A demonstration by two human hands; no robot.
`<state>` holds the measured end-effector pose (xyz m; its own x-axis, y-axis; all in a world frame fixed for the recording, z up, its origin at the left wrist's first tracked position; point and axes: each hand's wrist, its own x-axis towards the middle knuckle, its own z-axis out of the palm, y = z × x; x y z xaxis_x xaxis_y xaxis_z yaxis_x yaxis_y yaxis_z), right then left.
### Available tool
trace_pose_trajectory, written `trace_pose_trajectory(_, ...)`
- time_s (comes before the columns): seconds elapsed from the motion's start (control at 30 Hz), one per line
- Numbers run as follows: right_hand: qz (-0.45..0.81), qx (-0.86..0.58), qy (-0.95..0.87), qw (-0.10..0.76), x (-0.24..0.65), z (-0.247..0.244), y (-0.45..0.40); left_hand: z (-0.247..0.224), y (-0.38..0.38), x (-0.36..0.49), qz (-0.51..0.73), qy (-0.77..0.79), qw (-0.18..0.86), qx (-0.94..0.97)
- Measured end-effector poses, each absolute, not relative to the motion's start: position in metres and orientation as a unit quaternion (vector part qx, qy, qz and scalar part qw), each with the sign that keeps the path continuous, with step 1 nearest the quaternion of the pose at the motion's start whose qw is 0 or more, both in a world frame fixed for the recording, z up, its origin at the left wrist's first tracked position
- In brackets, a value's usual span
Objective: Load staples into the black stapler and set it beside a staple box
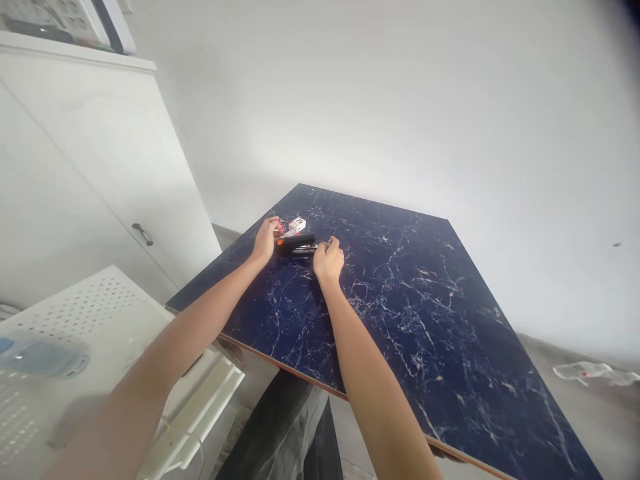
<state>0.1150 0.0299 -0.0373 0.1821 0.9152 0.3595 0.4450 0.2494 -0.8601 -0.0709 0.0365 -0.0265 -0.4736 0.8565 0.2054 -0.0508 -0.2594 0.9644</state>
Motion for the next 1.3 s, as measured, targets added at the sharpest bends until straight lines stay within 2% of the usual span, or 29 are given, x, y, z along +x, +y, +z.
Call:
trace_pose_trajectory(0.13,0.335,-0.543,-0.583,0.503,0.116,-0.036,0.026,-0.029,0.038,-0.053,0.695,0.498,0.324,0.406)
trace_pose_trajectory(0.47,0.468,-0.552,-0.471,0.505,0.097,-0.038,0.022,-0.032,0.035,-0.056,0.689,0.501,0.329,0.408)
trace_pose_trajectory(0.53,0.483,-0.532,-0.471,0.513,0.096,-0.038,0.022,-0.030,0.030,-0.056,0.696,0.495,0.299,0.425)
trace_pose_trajectory(0.6,0.454,-0.530,-0.475,0.537,0.097,-0.035,0.021,-0.024,0.021,-0.053,0.690,0.476,0.226,0.495)
trace_pose_trajectory(0.77,0.380,-0.511,-0.469,0.611,0.105,-0.031,0.024,-0.003,-0.006,-0.038,0.528,0.385,0.029,0.756)
trace_pose_trajectory(0.87,0.422,-0.496,-0.438,0.620,0.113,-0.031,0.030,0.002,-0.010,-0.035,0.412,0.362,0.017,0.836)
trace_pose_trajectory(0.93,0.451,-0.490,-0.426,0.612,0.117,-0.030,0.032,0.003,-0.007,-0.041,0.393,0.359,0.034,0.846)
trace_pose_trajectory(1.03,0.451,-0.489,-0.461,0.587,0.118,-0.029,0.033,0.000,0.004,-0.062,0.446,0.414,0.036,0.793)
trace_pose_trajectory(1.1,0.419,-0.501,-0.498,0.570,0.118,-0.028,0.030,-0.006,0.015,-0.081,0.469,0.516,-0.002,0.717)
trace_pose_trajectory(1.17,0.379,-0.517,-0.519,0.566,0.119,-0.026,0.026,-0.012,0.026,-0.101,0.421,0.639,-0.034,0.643)
trace_pose_trajectory(1.3,0.307,-0.501,-0.590,0.554,0.126,-0.023,0.015,-0.022,0.040,-0.125,0.301,0.713,0.041,0.632)
